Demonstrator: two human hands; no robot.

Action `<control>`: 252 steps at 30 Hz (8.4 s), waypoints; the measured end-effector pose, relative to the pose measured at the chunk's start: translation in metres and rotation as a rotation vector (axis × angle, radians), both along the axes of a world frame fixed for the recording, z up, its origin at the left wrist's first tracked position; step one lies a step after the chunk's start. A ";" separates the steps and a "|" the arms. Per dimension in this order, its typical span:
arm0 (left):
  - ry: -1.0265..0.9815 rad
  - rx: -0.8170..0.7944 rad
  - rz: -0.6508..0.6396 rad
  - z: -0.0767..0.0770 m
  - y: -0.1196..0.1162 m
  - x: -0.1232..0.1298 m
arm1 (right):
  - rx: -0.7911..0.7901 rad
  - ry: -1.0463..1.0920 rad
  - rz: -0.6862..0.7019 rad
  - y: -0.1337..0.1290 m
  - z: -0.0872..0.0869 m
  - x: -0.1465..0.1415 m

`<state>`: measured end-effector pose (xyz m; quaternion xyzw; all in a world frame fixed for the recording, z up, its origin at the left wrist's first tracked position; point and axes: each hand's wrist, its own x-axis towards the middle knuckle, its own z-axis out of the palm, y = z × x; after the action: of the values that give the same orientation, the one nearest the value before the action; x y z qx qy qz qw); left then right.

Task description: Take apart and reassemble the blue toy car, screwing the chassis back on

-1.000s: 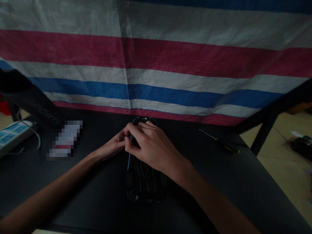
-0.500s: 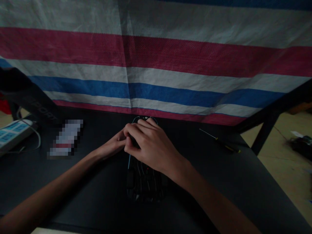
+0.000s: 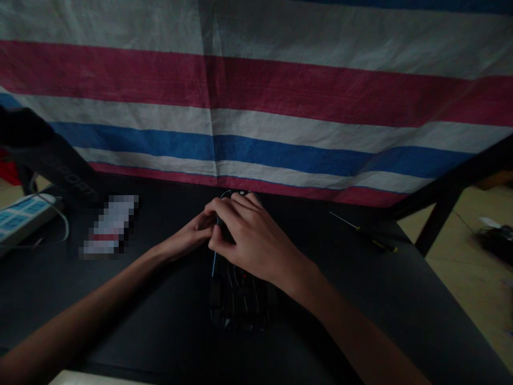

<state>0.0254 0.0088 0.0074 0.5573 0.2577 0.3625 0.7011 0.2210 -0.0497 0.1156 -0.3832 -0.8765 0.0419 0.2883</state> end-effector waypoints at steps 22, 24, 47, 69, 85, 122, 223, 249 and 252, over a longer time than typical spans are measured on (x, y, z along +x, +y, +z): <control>-0.017 -0.001 0.016 -0.004 0.000 0.001 | -0.019 -0.011 -0.018 -0.001 0.003 0.002; -0.021 0.000 0.010 -0.005 0.000 0.001 | -0.042 -0.017 -0.057 -0.001 0.003 0.002; -0.008 -0.037 -0.004 0.000 -0.001 -0.001 | -0.051 0.021 0.043 0.001 0.001 0.002; -0.032 -0.018 -0.001 -0.002 -0.001 0.000 | 0.018 -0.031 -0.009 -0.001 0.001 0.002; -0.036 -0.024 0.008 -0.002 -0.002 0.000 | -0.004 -0.017 0.017 0.003 0.001 0.003; -0.043 -0.050 0.013 -0.009 0.001 -0.001 | -0.036 -0.055 -0.045 0.001 0.004 0.007; 0.007 -0.077 0.024 0.004 -0.004 -0.002 | 0.023 0.026 -0.014 0.002 -0.004 0.001; -0.012 -0.049 -0.001 0.005 -0.003 -0.001 | -0.091 0.019 0.032 0.000 0.002 0.007; -0.019 -0.052 0.001 0.003 -0.003 0.000 | -0.068 0.002 0.045 0.000 0.002 0.007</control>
<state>0.0250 0.0063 0.0102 0.5352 0.2605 0.3612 0.7178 0.2283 -0.0492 0.1181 -0.3728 -0.8827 0.0784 0.2750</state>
